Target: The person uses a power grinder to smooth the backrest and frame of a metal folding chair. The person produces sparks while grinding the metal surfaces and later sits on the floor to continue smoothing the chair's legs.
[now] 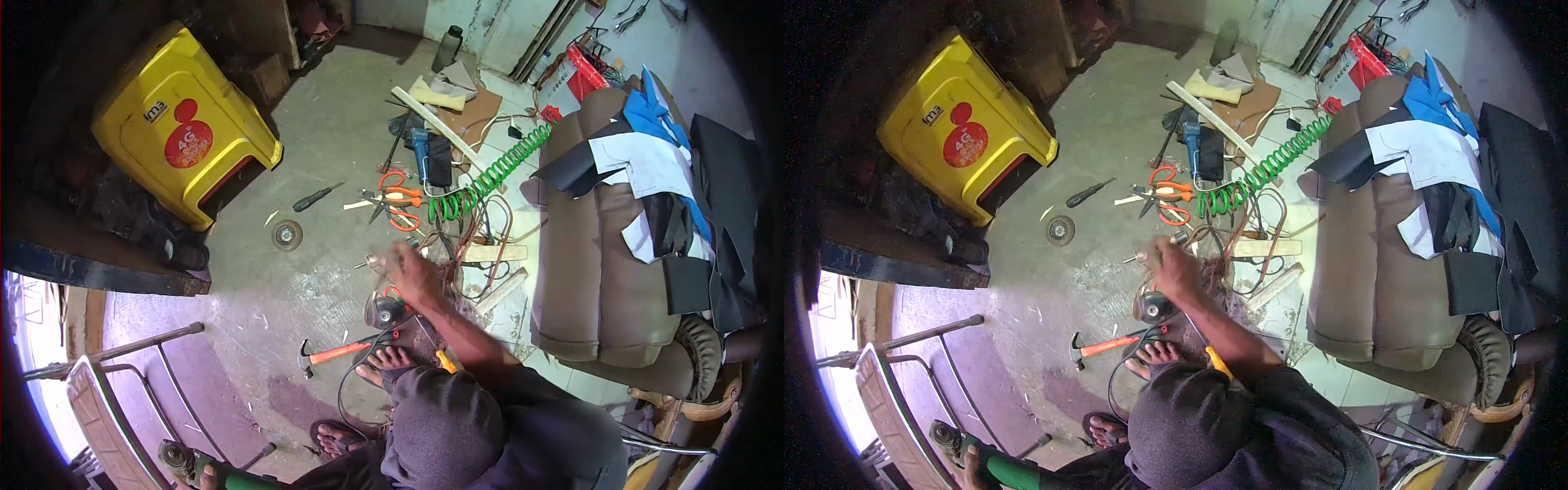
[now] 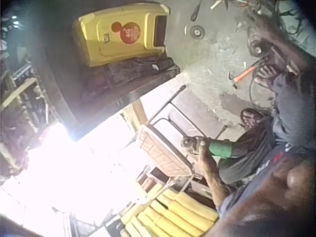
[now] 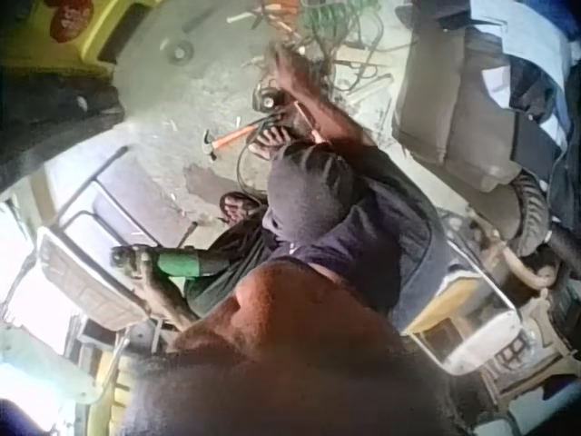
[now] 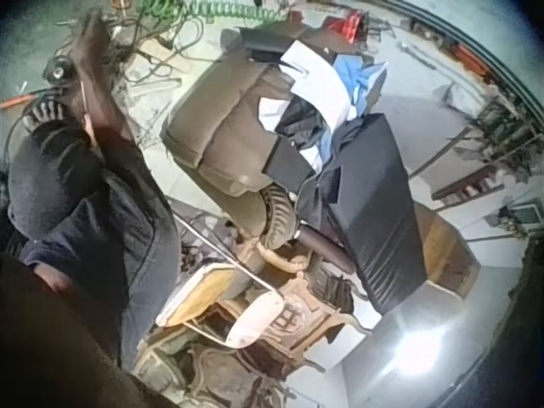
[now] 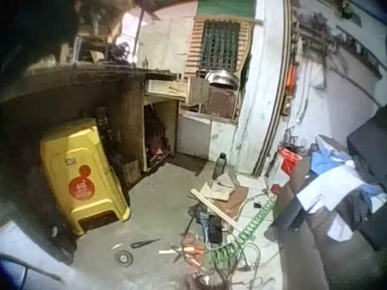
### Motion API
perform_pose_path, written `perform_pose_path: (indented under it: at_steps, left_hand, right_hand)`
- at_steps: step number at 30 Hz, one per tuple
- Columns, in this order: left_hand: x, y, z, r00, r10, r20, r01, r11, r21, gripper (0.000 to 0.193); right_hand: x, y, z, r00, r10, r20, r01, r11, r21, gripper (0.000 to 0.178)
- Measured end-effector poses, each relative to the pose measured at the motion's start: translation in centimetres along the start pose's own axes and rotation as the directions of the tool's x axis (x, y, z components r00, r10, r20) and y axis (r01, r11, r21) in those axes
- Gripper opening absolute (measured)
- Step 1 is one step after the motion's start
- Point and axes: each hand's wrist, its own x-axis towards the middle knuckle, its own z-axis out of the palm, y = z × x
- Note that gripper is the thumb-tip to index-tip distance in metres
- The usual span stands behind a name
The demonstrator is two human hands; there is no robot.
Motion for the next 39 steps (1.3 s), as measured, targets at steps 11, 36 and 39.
perform_pose_path:
  at_steps: [11,36,39]
  left_hand:
    - [-0.4,0.1,0.7,0.999,0.045,-0.016,-0.044,0.999,0.005,0.032]
    - [3.3,-3.1,-1.7,0.961,0.091,0.261,-0.097,0.995,0.01,0.058]
    - [5.3,-5.4,-1.2,0.952,0.032,0.306,-0.033,0.999,-0.001,0.053]
  right_hand:
    - [1.5,5.4,0.9,0.877,-0.275,0.395,0.363,0.916,-0.168,0.011]
    - [-8.0,-7.4,-0.5,0.506,-0.438,0.743,-0.169,0.795,0.583,0.043]
    - [-5.3,-12.4,-4.2,0.397,-0.429,0.812,-0.513,0.63,0.583,0.042]
